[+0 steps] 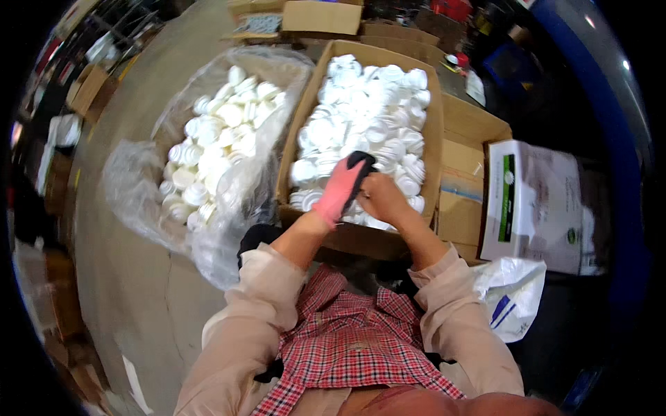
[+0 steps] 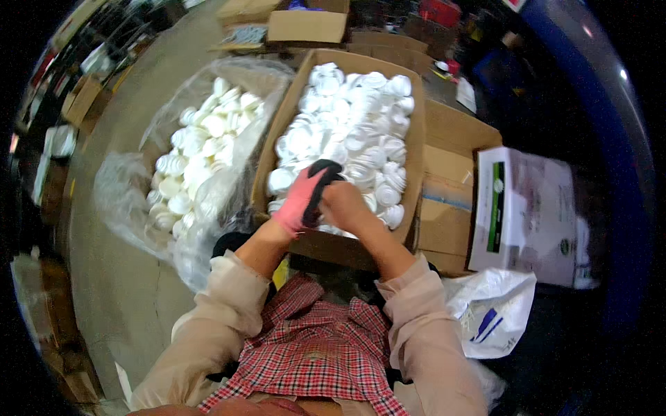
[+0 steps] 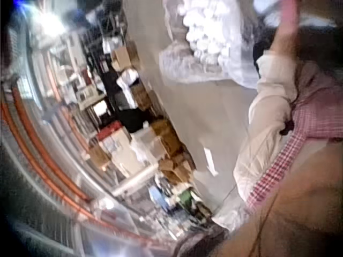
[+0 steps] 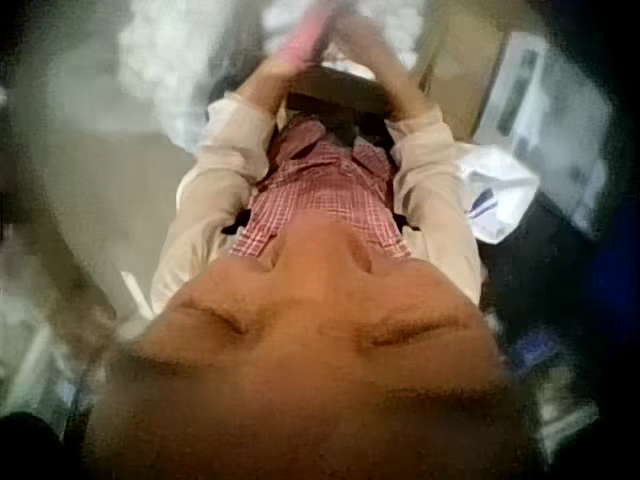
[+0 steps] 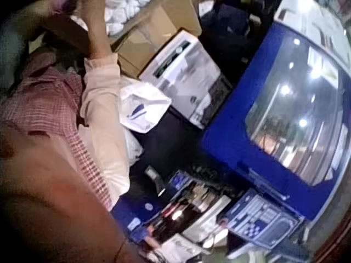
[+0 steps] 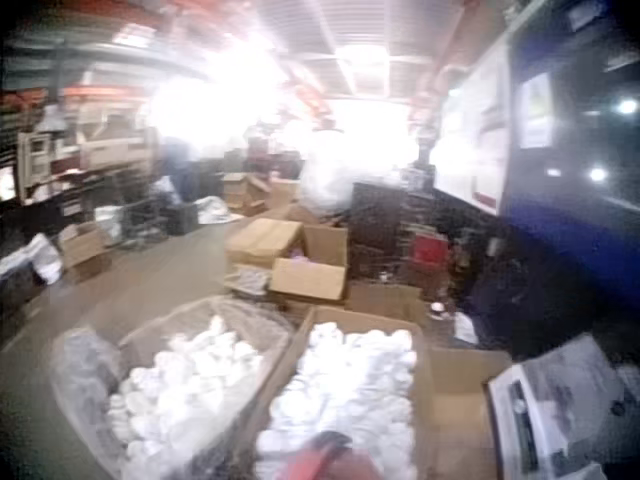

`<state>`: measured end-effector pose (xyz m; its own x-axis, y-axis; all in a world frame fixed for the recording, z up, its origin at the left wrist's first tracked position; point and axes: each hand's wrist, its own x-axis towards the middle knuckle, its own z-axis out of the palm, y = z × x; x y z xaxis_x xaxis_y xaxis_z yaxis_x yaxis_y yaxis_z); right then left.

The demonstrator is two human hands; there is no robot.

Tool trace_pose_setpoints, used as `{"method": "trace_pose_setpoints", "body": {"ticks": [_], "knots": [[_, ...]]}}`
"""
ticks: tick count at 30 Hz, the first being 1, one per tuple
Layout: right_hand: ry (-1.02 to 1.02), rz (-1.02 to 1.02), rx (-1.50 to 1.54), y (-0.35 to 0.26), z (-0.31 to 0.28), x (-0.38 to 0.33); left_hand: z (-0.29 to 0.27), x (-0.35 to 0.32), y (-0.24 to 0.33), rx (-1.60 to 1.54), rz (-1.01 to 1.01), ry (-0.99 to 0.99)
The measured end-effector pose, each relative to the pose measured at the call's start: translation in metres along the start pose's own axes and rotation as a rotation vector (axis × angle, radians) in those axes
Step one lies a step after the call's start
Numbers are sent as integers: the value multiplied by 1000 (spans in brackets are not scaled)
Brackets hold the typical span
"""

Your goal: The person picks white plastic cups and lids from a cardboard box and assembles them one by one. They place each lid onto a cup and then drop the assembled unit into a large plastic bag. The process is repeated continuously.

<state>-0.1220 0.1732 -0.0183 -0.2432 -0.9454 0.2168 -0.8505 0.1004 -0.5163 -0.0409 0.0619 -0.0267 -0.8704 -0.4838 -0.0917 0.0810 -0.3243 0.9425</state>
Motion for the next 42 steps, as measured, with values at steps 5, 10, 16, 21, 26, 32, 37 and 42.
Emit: {"method": "trace_pose_setpoints", "body": {"ticks": [5,10,16,21,26,32,37,42], "knots": [[-23,22,-17,0,6,4,-15,6,0,677,582,-246],[30,32,29,1,5,8,-17,12,-2,627,474,-207],[-17,46,26,9,6,12,-4,11,17,610,320,-232],[-8,33,9,5,0,9,-4,13,12,758,490,-254],[-90,72,4,4,2,4,-7,11,6,727,453,-311],[-32,7,104,15,-34,-11,6,10,16,227,-10,-200],[267,192,281,63,-106,-67,2,12,14,129,-89,-151],[267,638,76,191,-142,-190,11,12,11,324,-75,-188]]}}
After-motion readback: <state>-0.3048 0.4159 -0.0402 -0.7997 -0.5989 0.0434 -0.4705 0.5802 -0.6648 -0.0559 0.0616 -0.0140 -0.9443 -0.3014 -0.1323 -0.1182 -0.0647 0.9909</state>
